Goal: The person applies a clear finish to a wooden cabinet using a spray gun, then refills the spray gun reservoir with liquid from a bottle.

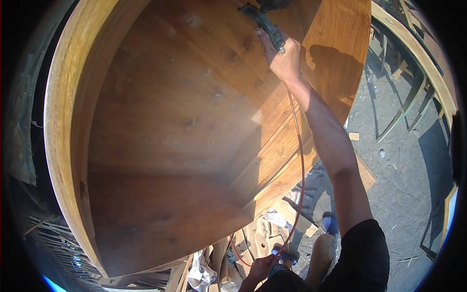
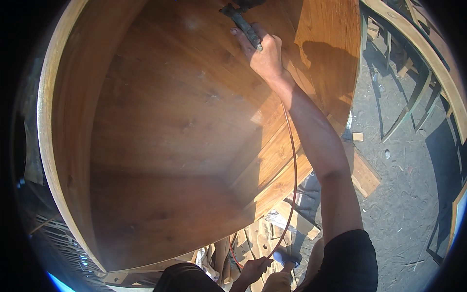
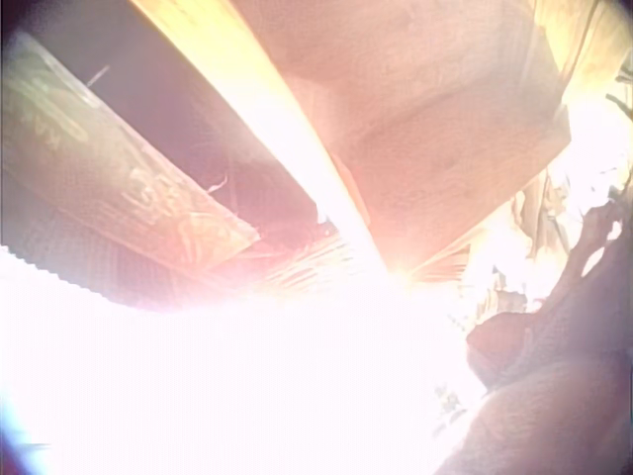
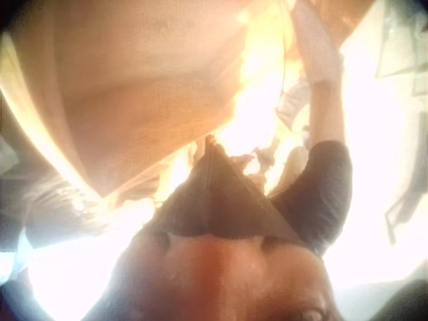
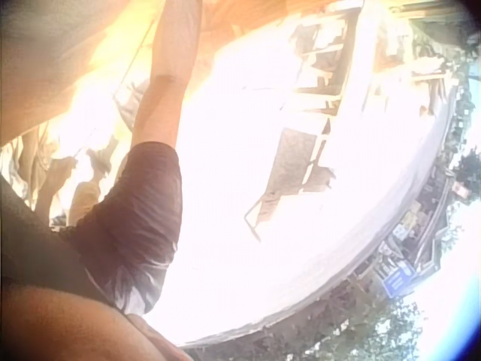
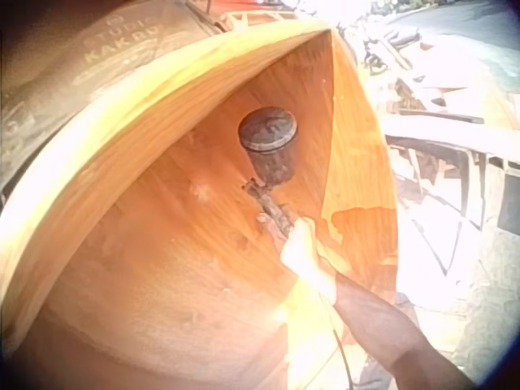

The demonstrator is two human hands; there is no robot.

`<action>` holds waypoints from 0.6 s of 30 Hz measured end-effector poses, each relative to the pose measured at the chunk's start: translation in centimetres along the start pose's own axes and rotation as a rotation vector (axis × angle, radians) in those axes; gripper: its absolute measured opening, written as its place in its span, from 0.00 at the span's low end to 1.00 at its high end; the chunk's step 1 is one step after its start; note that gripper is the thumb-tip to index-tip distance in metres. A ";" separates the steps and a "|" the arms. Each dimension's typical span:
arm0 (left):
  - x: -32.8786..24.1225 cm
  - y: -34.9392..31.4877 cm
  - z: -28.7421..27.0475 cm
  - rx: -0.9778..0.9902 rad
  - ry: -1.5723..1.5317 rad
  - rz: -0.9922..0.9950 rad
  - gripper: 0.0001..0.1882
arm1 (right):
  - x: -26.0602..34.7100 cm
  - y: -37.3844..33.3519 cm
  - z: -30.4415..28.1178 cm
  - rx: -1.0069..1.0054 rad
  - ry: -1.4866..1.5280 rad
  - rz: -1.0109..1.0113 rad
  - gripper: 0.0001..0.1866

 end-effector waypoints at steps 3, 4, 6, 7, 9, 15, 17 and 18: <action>-0.1 -0.3 0.1 -0.021 -0.009 -0.008 0.20 | 0.7 0.1 -0.2 -0.048 0.069 -0.050 0.09; 0.0 -0.3 0.1 -0.032 -0.008 -0.010 0.20 | 0.8 0.1 -0.1 -0.052 0.092 -0.067 0.09; 0.2 -0.6 0.2 -0.028 -0.011 -0.013 0.19 | 0.9 -0.3 -0.1 -0.055 0.136 -0.095 0.09; 0.2 -0.8 0.2 -0.028 -0.012 -0.015 0.18 | 1.0 -0.5 -0.1 -0.046 0.121 -0.120 0.09; 0.3 -0.9 0.0 -0.005 0.013 -0.032 0.17 | 1.4 -0.5 0.2 -0.034 0.097 -0.171 0.10; 0.8 -1.8 0.4 0.055 0.055 -0.034 0.13 | 4.5 -2.5 1.5 0.160 0.346 0.175 0.14; 1.4 -2.1 0.7 0.015 0.023 -0.014 0.13 | 5.6 -3.6 2.3 0.190 0.352 0.233 0.15; 1.1 -2.3 0.5 0.002 0.001 0.005 0.13 | 6.1 -3.9 2.6 0.202 0.356 0.259 0.16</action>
Point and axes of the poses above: each hand's wrist, its own y-axis towards the middle knuckle, its own z-axis out of the palm, x = y × z, the point moved 2 cm from there along y, towards the middle knuckle, and after that the axes turned 3 degrees about z, right-handed, at the moved point
